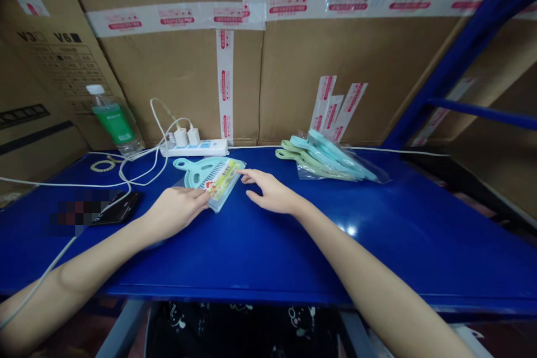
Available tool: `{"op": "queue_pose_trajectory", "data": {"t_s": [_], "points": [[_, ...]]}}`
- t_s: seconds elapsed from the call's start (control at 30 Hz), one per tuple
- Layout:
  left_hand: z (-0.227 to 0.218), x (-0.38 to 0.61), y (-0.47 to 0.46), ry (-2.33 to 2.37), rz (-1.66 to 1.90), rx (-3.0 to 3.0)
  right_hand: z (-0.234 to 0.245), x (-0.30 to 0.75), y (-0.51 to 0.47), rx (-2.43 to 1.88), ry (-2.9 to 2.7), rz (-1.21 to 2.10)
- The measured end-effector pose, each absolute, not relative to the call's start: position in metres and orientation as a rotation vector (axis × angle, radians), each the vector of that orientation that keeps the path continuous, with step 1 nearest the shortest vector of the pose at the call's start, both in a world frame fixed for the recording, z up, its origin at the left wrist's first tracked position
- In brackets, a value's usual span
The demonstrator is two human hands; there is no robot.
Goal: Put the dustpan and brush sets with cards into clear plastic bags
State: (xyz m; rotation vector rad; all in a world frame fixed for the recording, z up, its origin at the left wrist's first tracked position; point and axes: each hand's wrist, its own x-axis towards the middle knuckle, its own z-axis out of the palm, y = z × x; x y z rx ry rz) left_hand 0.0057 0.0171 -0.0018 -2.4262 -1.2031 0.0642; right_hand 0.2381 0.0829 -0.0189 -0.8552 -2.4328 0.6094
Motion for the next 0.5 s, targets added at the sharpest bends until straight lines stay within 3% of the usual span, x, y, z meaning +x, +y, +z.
{"op": "queue_pose_trajectory", "data": {"t_s": [0.37,0.5], "points": [[0.002,0.003,0.020,-1.318,0.154,-2.348,-0.010,0.243,0.083,-1.144,-2.491,0.134],[0.002,0.002,0.022,-1.376,0.121,-2.311,-0.001,0.246,0.081,-1.297,-2.456,0.104]]}}
